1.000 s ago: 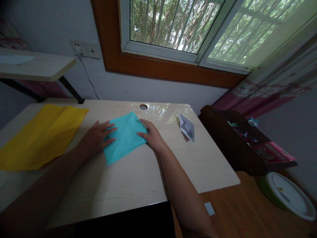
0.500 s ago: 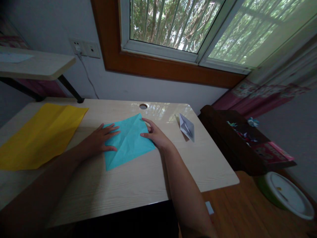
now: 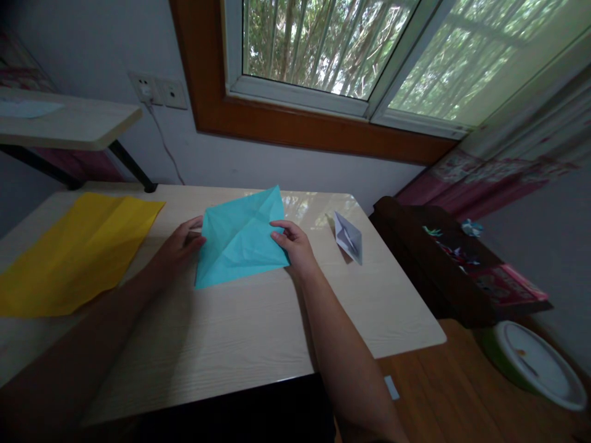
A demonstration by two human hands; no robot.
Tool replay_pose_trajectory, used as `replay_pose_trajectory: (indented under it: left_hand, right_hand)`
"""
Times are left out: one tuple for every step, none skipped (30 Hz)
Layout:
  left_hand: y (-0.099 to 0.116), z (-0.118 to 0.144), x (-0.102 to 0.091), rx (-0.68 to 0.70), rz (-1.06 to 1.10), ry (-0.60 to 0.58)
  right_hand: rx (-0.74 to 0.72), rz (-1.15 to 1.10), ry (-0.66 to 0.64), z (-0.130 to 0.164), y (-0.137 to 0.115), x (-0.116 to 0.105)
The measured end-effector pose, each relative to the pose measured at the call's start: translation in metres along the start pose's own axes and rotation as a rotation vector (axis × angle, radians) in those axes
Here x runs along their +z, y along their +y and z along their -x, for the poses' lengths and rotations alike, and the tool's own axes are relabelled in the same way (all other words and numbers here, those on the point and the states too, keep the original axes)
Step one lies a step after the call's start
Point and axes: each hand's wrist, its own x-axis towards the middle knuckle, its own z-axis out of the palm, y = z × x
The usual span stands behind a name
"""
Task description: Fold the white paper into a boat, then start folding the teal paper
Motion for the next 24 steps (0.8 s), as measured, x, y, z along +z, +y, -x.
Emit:
replay_pose_trajectory:
  left_hand:
    - [0.001, 0.000, 0.000, -0.051, 0.095, 0.008]
    - [0.001, 0.000, 0.001, -0.093, 0.189, 0.012]
    - [0.002, 0.000, 0.002, -0.123, 0.278, 0.008]
    - [0.004, 0.001, 0.003, -0.143, 0.355, -0.006]
    - [0.006, 0.002, 0.004, -0.152, 0.420, -0.034]
    - [0.008, 0.003, 0.004, -0.154, 0.451, -0.063]
    - [0.011, 0.004, 0.005, -0.151, 0.452, -0.075]
    - [0.012, 0.004, 0.004, -0.146, 0.435, -0.058]
    - [0.014, 0.004, 0.004, -0.143, 0.416, -0.028]
    - [0.014, 0.003, 0.002, -0.139, 0.396, 0.008]
    - [0.014, 0.002, 0.001, -0.132, 0.380, 0.044]
    - [0.013, 0.001, -0.001, -0.121, 0.365, 0.077]
    - [0.011, 0.000, -0.003, -0.106, 0.347, 0.109]
    - [0.010, 0.000, -0.004, -0.087, 0.320, 0.141]
    - [0.008, -0.001, -0.005, -0.071, 0.283, 0.166]
    - [0.007, 0.000, -0.006, -0.056, 0.237, 0.195]
    - [0.007, 0.001, -0.006, -0.044, 0.185, 0.223]
    - [0.008, 0.002, -0.007, -0.035, 0.127, 0.247]
    - [0.009, 0.003, -0.007, -0.024, 0.062, 0.284]
    - [0.011, 0.005, -0.007, -0.012, 0.003, 0.307]
    - [0.012, 0.006, -0.007, 0.004, -0.043, 0.323]
    - [0.013, 0.007, -0.007, 0.026, -0.074, 0.345]
    - [0.013, 0.007, -0.007, 0.055, -0.096, 0.356]
    - [0.013, 0.007, -0.006, 0.086, -0.108, 0.363]
  right_hand:
    - [0.000, 0.010, -0.002, 0.000, 0.001, 0.001]
    - [-0.003, 0.020, -0.002, 0.001, 0.001, 0.002]
    - [-0.009, 0.031, 0.003, 0.001, 0.001, 0.003]
    - [-0.017, 0.043, 0.011, 0.002, 0.002, 0.005]
    - [-0.025, 0.055, 0.017, 0.002, 0.002, 0.007]
    - [-0.030, 0.066, 0.018, 0.003, 0.002, 0.008]
    - [-0.031, 0.075, 0.012, 0.003, 0.002, 0.009]
    - [-0.030, 0.078, 0.001, 0.003, 0.003, 0.009]
    - [-0.029, 0.077, -0.011, 0.002, 0.003, 0.010]
    - [-0.033, 0.079, -0.021, 0.002, 0.004, 0.009]
    - [-0.046, 0.087, -0.027, 0.001, 0.005, 0.008]
    - [-0.066, 0.104, -0.025, 0.000, 0.006, 0.008]
    - [-0.093, 0.138, -0.016, 0.000, 0.006, 0.006]
    - [-0.124, 0.189, -0.004, 0.000, 0.007, 0.005]
    - [-0.160, 0.258, 0.006, 0.000, 0.007, 0.004]
    - [-0.199, 0.339, 0.014, 0.001, 0.006, 0.004]
    - [-0.245, 0.425, 0.019, 0.003, 0.005, 0.003]
    - [-0.296, 0.509, 0.021, 0.004, 0.004, 0.003]
    - [-0.353, 0.580, 0.020, 0.005, 0.003, 0.003]
    - [-0.412, 0.635, 0.019, 0.007, 0.001, 0.003]
    - [-0.471, 0.674, 0.020, 0.008, -0.001, 0.003]
    - [-0.524, 0.702, 0.021, 0.009, -0.002, 0.004]
    - [-0.571, 0.723, 0.021, 0.009, -0.003, 0.004]
    - [-0.611, 0.739, 0.019, 0.010, -0.004, 0.004]
